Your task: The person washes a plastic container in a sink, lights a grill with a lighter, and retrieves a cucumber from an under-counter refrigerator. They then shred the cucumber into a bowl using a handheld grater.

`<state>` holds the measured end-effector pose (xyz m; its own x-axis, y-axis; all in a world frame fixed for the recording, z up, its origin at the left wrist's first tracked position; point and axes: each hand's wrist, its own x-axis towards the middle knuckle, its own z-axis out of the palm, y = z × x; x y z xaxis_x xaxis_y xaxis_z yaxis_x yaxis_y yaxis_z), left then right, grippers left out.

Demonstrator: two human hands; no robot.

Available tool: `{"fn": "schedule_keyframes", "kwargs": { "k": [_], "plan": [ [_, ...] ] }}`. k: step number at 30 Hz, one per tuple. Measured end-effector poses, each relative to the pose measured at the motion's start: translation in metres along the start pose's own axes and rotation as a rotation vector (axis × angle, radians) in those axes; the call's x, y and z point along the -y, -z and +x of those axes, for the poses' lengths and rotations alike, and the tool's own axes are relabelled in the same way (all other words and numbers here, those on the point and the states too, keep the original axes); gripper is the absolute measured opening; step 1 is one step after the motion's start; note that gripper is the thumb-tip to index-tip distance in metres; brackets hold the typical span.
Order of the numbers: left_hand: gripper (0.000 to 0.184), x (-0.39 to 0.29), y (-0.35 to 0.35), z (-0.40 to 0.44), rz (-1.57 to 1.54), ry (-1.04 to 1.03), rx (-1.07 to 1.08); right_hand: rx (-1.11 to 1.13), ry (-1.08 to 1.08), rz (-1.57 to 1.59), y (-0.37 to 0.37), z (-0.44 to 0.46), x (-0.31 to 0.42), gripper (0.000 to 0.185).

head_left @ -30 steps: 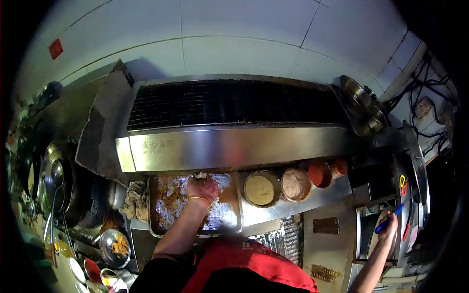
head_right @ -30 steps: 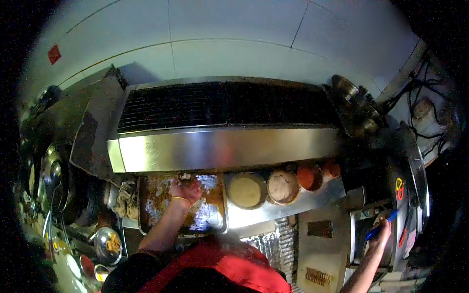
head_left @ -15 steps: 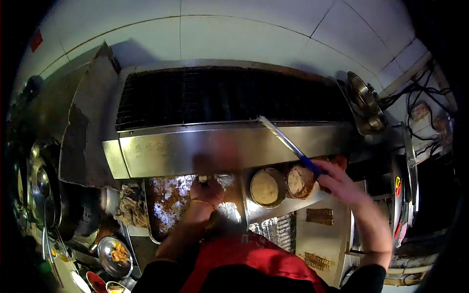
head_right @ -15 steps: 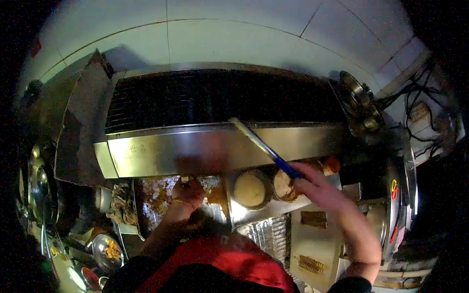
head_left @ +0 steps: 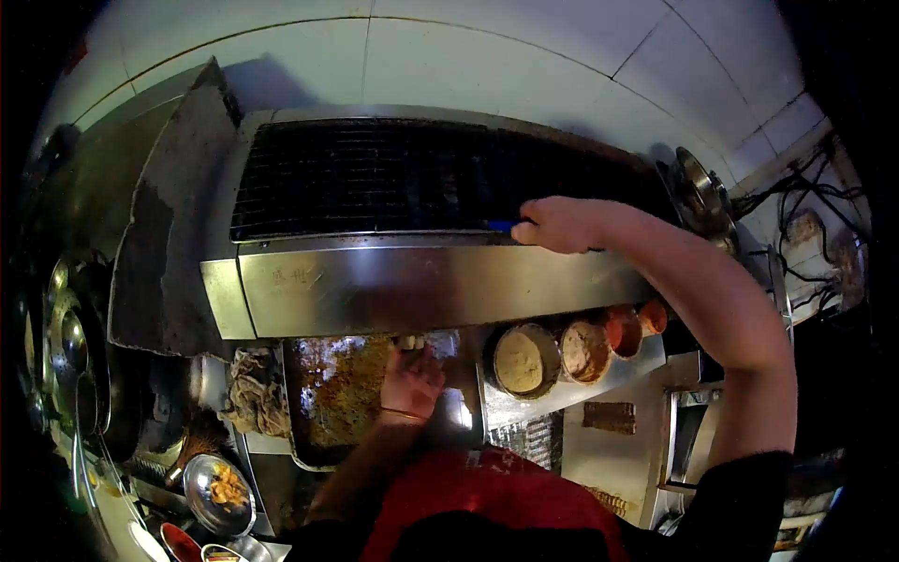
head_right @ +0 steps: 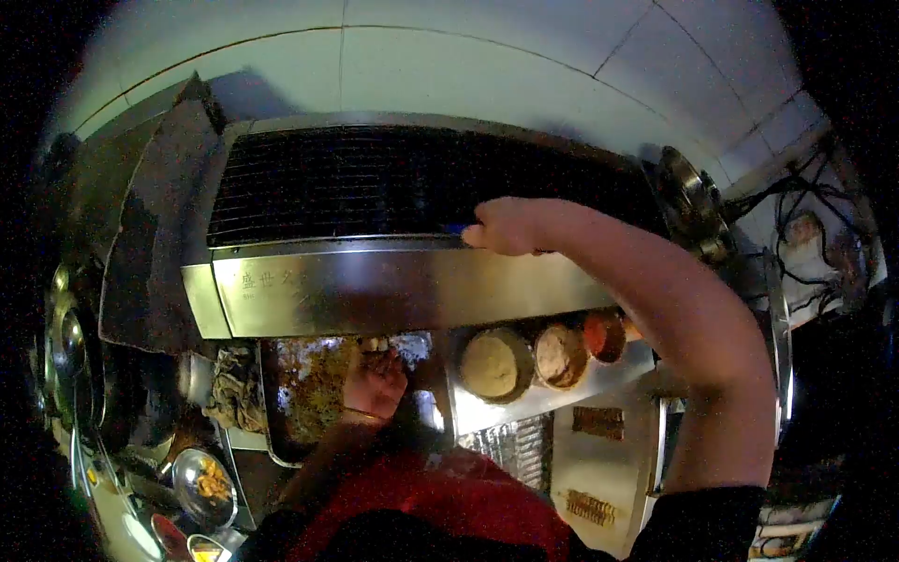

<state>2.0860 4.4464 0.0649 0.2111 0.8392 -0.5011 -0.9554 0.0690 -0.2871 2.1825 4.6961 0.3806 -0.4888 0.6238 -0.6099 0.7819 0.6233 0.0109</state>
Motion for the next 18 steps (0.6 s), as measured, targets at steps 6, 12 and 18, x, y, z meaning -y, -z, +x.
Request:
{"fn": "schedule_keyframes", "kwargs": {
  "k": [6, 12, 18],
  "plan": [
    [0.050, 0.001, 0.037, 0.032, 0.038, 0.069, 0.259, 0.136, -0.053, 0.049, 0.010, 0.004, 0.008, 0.054],
    [0.041, 0.029, 0.006, 0.051, -0.137, -0.093, 0.257, -0.006, 0.193, 0.133, 0.004, 0.003, -0.001, 0.042],
    [0.036, 0.022, -0.004, 0.053, -0.424, 0.248, 0.163, 0.089, 0.052, 0.179, 0.007, 0.006, 0.001, 0.033]
  ]
}}
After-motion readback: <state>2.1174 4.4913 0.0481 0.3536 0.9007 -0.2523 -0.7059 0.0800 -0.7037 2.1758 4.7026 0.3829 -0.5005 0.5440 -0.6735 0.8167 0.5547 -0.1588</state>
